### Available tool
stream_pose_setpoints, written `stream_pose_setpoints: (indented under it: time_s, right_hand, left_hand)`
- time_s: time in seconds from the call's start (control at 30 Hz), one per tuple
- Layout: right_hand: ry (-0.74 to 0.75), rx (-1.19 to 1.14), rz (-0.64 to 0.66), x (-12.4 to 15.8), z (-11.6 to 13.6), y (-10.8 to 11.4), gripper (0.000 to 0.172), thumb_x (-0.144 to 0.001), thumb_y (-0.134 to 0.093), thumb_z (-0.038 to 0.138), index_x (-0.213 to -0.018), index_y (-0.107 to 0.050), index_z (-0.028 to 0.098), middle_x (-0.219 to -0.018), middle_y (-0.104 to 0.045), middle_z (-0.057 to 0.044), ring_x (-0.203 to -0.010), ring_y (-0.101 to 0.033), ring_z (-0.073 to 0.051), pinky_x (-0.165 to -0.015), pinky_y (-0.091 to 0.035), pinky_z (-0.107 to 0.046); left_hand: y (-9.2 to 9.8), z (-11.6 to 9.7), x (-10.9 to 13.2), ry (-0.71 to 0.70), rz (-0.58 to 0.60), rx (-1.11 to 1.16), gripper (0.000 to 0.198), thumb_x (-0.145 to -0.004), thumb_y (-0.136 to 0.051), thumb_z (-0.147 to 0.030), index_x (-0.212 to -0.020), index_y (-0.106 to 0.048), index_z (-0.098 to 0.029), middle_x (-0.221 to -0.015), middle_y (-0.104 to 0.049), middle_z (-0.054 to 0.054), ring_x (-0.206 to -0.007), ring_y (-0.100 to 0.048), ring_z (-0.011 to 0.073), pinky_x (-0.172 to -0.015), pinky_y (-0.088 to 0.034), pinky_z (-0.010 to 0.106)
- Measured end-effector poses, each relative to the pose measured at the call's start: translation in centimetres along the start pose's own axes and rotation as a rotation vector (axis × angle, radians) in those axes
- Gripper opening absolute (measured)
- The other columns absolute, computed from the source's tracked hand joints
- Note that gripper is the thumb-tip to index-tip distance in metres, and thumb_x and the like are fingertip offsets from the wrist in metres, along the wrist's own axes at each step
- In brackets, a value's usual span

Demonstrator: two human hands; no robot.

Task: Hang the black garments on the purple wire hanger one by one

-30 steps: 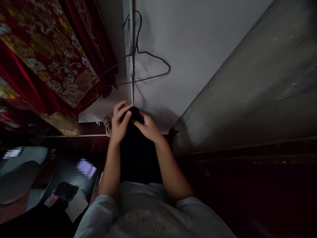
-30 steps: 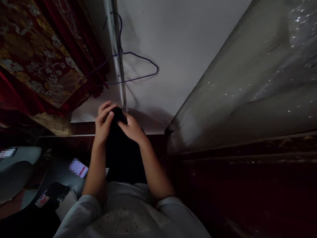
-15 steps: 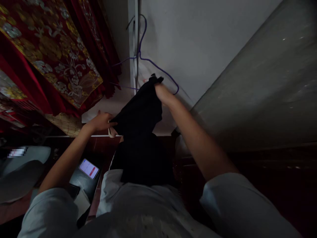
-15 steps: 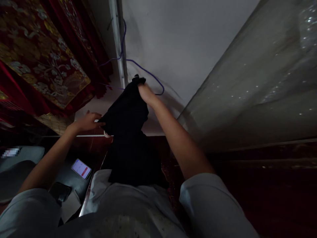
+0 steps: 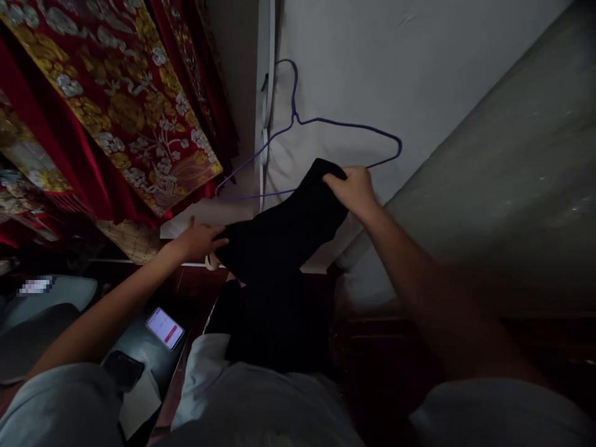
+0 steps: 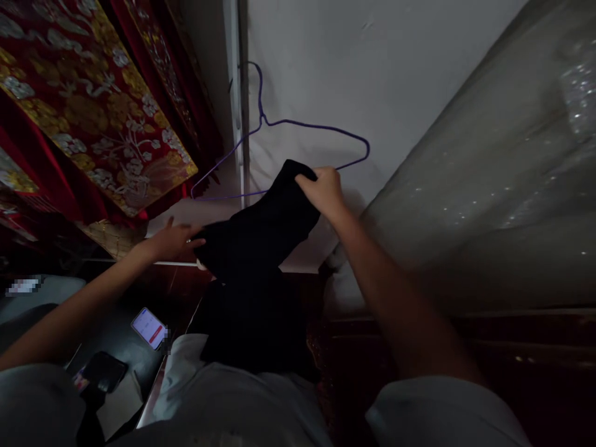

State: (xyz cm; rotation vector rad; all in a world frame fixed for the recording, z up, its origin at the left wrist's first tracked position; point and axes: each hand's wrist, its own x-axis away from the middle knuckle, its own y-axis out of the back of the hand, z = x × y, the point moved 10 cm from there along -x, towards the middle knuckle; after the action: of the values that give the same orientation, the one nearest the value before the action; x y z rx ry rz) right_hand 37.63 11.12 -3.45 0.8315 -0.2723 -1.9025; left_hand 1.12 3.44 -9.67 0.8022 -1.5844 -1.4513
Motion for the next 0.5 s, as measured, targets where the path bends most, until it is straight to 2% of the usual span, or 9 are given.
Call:
stream_pose_setpoints:
  time_s: [0.07,0.1,0.17,0.23,0.3,0.37,0.43,0.5]
  right_hand:
    - [0.028,0.016,-0.03,0.3,0.2,1.0,0.044,-0.079,-0.067,0.024,-0.05,-0.033,0.022,-0.053,-0.025,0.004,-0.053,-0.029,-0.011,-0.051,-0.02,-0.028]
    - [0.043,0.019,-0.045,0.4,0.2,1.4,0.045,-0.079,-0.067,0.024,-0.051,-0.032,0.023,-0.053,-0.024,0.004,-0.053,-0.028,-0.011,-0.051,-0.019,-0.028]
    - [0.064,0.012,-0.065,0.6,0.3,2.0,0.047,-0.079,-0.067,0.023,-0.05,-0.03,0.023,-0.053,-0.024,0.004,-0.053,-0.027,-0.01,-0.05,-0.018,-0.028]
    - [0.055,-0.018,-0.061,0.8,0.1,2.0,0.047,-0.079,-0.068,0.022,-0.05,-0.03,0.023,-0.052,-0.025,0.004,-0.052,-0.027,-0.01,-0.049,-0.018,-0.028]
    - [0.036,-0.084,-0.029,1.2,0.0,1.3,0.047,-0.078,-0.07,0.023,-0.05,-0.033,0.023,-0.051,-0.027,0.005,-0.051,-0.029,-0.01,-0.049,-0.018,-0.027]
    - [0.035,-0.174,0.031,2.0,0.4,0.0,0.044,-0.08,-0.07,0.027,-0.05,-0.038,0.022,-0.05,-0.032,0.005,-0.052,-0.032,-0.01,-0.049,-0.021,-0.026]
    - [0.073,-0.26,0.122,3.0,1.4,-1.5,0.038,-0.084,-0.066,0.033,-0.054,-0.046,0.021,-0.052,-0.039,0.004,-0.054,-0.038,-0.012,-0.052,-0.031,-0.026]
    - [0.137,-0.311,0.222,4.1,2.5,-2.7,0.028,-0.086,-0.064,0.034,-0.063,-0.055,0.021,-0.059,-0.051,0.002,-0.062,-0.05,-0.016,-0.064,-0.045,-0.03]
  left_hand:
    - [1.7,0.5,-1.1,-0.027,-0.094,-0.032,0.029,-0.104,-0.053,-0.035,-0.119,-0.071,-0.018,-0.132,-0.069,0.013,-0.144,-0.049,0.0378,-0.124,-0.022,0.067]
    - [3.0,0.6,-1.5,-0.053,-0.172,0.0,0.024,-0.102,-0.055,-0.032,-0.109,-0.072,-0.017,-0.131,-0.068,0.013,-0.143,-0.049,0.0359,-0.125,-0.027,0.061]
    - [5.7,0.4,-1.7,-0.11,-0.328,0.152,0.018,-0.098,-0.057,-0.028,-0.097,-0.071,-0.016,-0.124,-0.069,0.012,-0.13,-0.059,0.0306,-0.12,-0.041,0.049]
    - [8.4,0.0,-1.8,-0.155,-0.471,0.319,0.015,-0.096,-0.057,-0.024,-0.09,-0.068,-0.016,-0.116,-0.069,0.011,-0.114,-0.066,0.0266,-0.111,-0.049,0.043]
    - [11.0,-0.6,-2.0,-0.177,-0.61,0.415,0.013,-0.094,-0.054,-0.02,-0.09,-0.066,-0.016,-0.119,-0.069,0.012,-0.115,-0.067,0.0272,-0.11,-0.051,0.044]
    - [13.4,-1.5,-2.6,-0.213,-0.73,0.452,0.014,-0.095,-0.051,-0.018,-0.097,-0.065,-0.017,-0.13,-0.068,0.011,-0.127,-0.062,0.0293,-0.116,-0.046,0.047]
    - [15.3,-2.3,-3.4,-0.263,-0.826,0.476,0.019,-0.094,-0.051,-0.017,-0.107,-0.065,-0.019,-0.137,-0.065,0.01,-0.136,-0.057,0.0295,-0.121,-0.041,0.049]
    - [16.6,-2.4,-4.3,-0.288,-0.887,0.507,0.027,-0.094,-0.051,-0.015,-0.117,-0.063,-0.021,-0.134,-0.067,0.009,-0.137,-0.057,0.0278,-0.122,-0.041,0.047]
